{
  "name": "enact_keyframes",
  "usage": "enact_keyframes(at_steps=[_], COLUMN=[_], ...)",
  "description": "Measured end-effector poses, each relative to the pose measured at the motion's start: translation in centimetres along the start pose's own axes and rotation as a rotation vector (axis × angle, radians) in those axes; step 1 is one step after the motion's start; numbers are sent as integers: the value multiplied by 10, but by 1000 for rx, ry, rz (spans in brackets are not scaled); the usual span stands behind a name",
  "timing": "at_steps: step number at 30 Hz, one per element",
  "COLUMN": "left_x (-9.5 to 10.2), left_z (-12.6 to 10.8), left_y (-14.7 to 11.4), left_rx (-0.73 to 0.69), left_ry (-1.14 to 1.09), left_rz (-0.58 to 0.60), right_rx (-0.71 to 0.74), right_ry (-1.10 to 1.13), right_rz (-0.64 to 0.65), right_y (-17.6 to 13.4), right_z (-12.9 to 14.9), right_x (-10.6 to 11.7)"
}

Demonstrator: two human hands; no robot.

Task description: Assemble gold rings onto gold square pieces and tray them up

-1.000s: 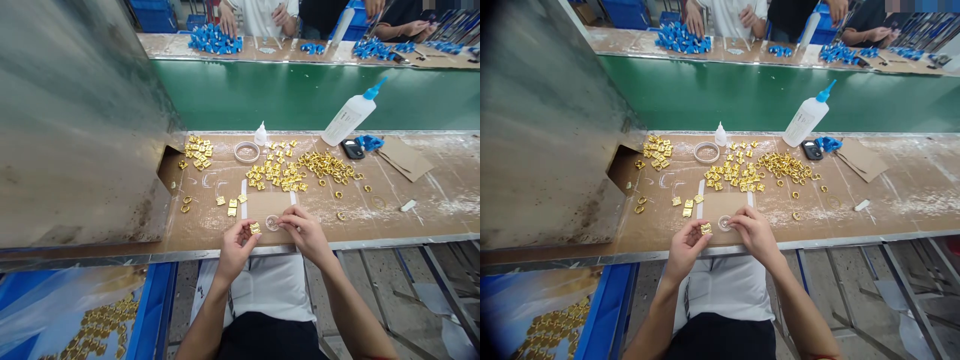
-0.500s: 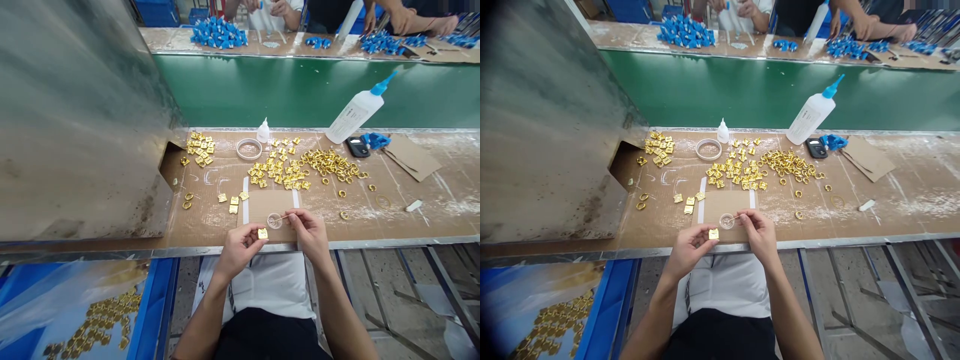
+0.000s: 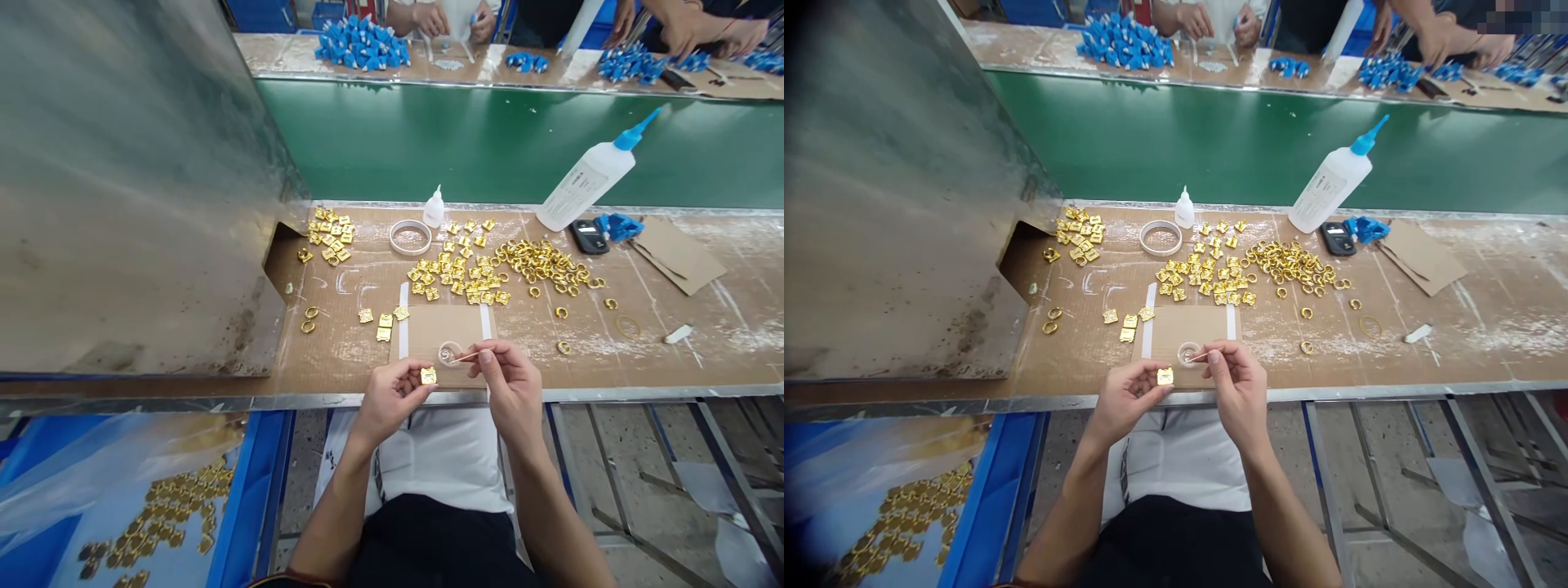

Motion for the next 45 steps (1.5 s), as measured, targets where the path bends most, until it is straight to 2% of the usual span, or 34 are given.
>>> enact_keyframes(at_steps=[9,17,34,45], left_x=[0,0,-1,0], left_z=[2,2,5,3], left_y=[-2,-2,-2,-2], left_rx=[15,-1,-28,-33], left_ry=[-40,-34,-34,-28], left_rz=[37,19,22,16], right_rx=[29,20,129,120], right_ry=[7,7,-191,-173], right_rz=[120,119,160,149], right_y=[-20,-22,-21,-22], right_z=[4,2,5,3], right_x=[-15,-19,-20,-20])
Point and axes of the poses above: each hand's wrist, its own y-axis towards the middle knuckle, its own x-axis out of the back of the hand, z = x × y, the point moved 3 cm from there along y, towards the middle knuckle, and after that the axes turned 8 degrees about x, right-handed, at the moved point
